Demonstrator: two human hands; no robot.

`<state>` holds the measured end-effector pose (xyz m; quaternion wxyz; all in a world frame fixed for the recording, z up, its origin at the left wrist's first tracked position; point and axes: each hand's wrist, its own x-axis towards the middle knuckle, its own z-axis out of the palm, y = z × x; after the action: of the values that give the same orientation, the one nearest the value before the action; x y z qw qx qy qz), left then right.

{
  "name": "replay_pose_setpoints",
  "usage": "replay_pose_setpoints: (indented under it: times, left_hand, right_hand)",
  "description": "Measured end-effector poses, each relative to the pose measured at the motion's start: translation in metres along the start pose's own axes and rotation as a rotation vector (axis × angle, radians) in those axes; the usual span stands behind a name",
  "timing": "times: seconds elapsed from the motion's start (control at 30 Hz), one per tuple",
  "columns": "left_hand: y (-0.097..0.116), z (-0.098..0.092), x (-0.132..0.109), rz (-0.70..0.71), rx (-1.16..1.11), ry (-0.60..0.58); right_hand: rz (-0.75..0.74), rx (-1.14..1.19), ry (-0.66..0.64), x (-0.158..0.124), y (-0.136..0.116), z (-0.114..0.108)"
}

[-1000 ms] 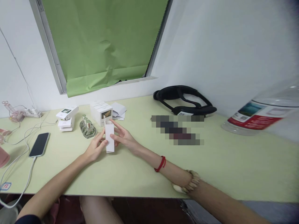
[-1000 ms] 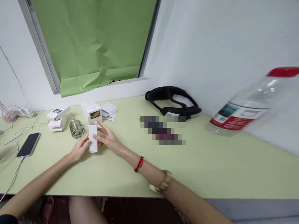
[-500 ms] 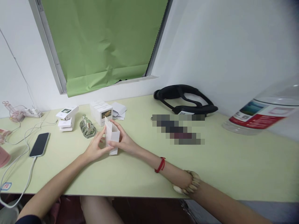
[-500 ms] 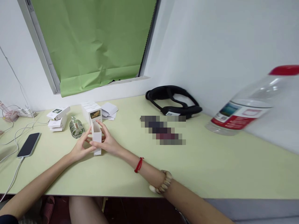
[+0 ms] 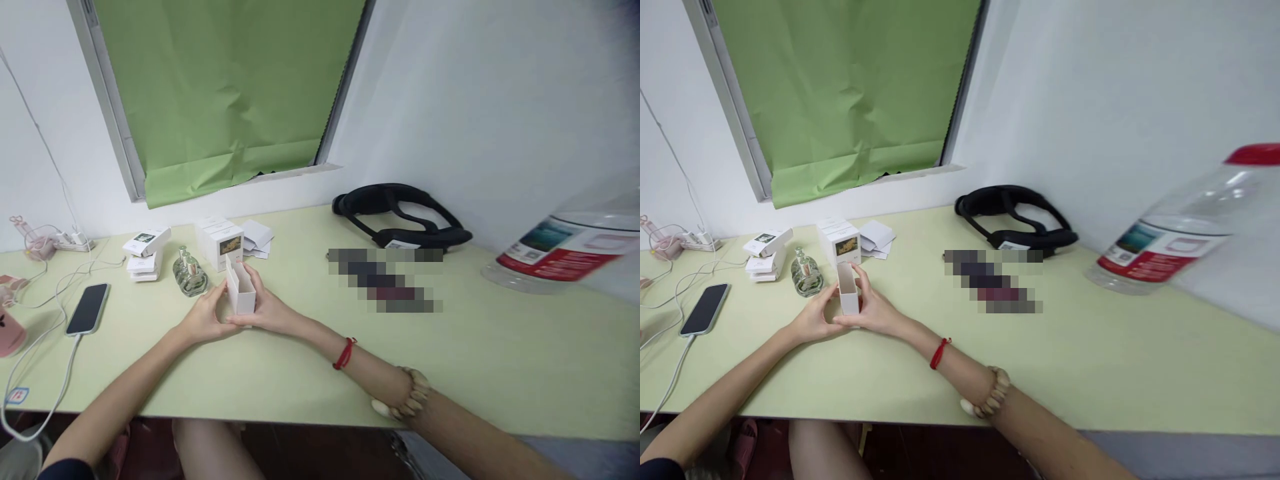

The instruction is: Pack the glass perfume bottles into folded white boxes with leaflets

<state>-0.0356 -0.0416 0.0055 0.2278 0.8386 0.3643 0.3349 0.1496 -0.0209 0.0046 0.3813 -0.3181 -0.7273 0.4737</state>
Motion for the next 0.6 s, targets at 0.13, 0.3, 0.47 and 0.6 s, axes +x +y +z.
replay_pose_setpoints:
  times: [0.13, 0.3, 0.47, 0.6]
  left_hand:
    - [-0.005, -0.002, -0.003, -0.091, 0.238, -0.035]
    - [-0.012, -0.015, -0.006, -0.089, 0.426, -0.015]
    - [-0.010, -0.047, -0.005, -0.099, 0.580, 0.299]
    - [-0.014, -0.079, -0.005, -0.148, 0.663, 0.792]
  right_hand:
    - [0.022, -0.092, 0.034, 0.004, 0.006, -0.003]
    - [0.049, -0.119, 0.145, 0.008, 0.012, -0.010]
    - [0.080, -0.132, 0.166, 0.007, 0.013, -0.010]
    - [0.057, -0.152, 0.153, 0.006, 0.012, -0.008]
